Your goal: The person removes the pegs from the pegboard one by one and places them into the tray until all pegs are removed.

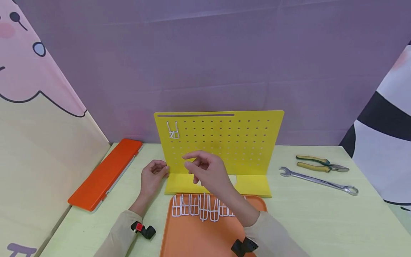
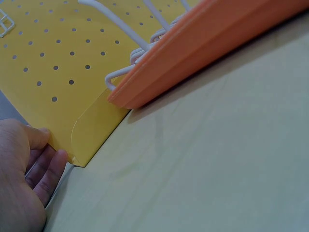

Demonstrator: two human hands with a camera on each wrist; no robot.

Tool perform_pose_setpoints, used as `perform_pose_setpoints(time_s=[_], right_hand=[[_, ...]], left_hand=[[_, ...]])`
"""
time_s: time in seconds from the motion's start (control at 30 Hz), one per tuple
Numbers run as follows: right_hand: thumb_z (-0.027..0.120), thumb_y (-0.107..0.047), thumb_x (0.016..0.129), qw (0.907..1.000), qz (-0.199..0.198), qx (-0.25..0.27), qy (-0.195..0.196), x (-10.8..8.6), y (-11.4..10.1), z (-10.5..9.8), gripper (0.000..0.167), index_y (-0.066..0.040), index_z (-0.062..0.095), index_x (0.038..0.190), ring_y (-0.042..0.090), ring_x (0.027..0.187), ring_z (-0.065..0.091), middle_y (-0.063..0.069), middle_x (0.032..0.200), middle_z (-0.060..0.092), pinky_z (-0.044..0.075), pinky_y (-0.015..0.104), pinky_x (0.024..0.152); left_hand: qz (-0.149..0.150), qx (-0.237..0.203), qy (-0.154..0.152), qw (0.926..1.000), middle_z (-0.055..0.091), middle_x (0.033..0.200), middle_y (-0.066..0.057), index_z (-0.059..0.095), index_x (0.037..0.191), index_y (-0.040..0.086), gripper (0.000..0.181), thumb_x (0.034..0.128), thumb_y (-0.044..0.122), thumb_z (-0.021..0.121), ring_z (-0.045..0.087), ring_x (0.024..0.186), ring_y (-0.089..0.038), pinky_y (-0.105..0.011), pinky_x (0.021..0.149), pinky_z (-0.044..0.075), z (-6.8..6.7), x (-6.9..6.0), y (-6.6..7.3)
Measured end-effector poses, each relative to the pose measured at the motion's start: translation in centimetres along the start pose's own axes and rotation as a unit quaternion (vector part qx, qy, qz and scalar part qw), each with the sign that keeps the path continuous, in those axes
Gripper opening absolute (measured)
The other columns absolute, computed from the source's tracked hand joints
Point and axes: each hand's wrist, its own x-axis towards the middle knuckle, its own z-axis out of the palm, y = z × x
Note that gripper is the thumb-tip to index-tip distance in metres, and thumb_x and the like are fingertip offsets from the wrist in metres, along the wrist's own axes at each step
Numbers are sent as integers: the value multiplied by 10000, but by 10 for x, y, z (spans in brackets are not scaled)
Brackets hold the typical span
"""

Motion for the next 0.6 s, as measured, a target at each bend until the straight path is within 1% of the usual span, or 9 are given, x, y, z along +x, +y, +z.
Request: perform_pose_setpoints(time_s=[0.17,0.23,0.3,0.37,0.43,0.6], right_hand=[[718,-115,1085,9968,593,525,136,16,2,11,309,-20,725,1379,158,639,659,55,960,703,477,227,523],[713,-123,1092,9952,680,674,197,22,3,13,345,-18,694,1420,147,647,661,50,1002,728,476,221,523],[703,-124,1098,9942,671,814,225,27,5,15,374,-11,659,1452,145,648,660,69,1034,750,476,219,520],[692,-119,1105,9941,583,891,230,31,9,16,392,4,625,1471,143,643,651,86,1041,758,473,222,516],[684,-122,1111,9938,485,970,245,35,11,18,402,-3,601,1486,141,636,641,101,1045,758,464,226,517],[676,-121,1116,9923,236,1186,283,45,11,25,388,-59,605,1493,145,632,641,126,1073,738,451,233,510]], left_hand=[[-46,56,53,10000,736,971,-191,720,1085,-61,129,986,-57,801,683,814,-192,-197,697,634,0,-1,1],[-66,53,52,10000,736,972,-192,720,1085,-59,128,986,-57,801,683,815,-200,-197,696,634,0,-2,2],[-79,28,38,10000,736,969,-194,722,1081,-56,126,985,-56,803,682,811,-203,-196,697,635,1,-1,0],[-74,9,24,10000,734,961,-197,721,1076,-61,127,981,-61,805,681,806,-204,-198,693,636,1,0,0],[-62,-27,13,10000,733,953,-200,720,1074,-70,129,979,-64,807,682,800,-206,-202,692,639,1,0,-1],[-72,-1,10,10000,732,951,-193,717,1080,-81,131,985,-55,804,687,802,-206,-210,695,644,0,1,0]])
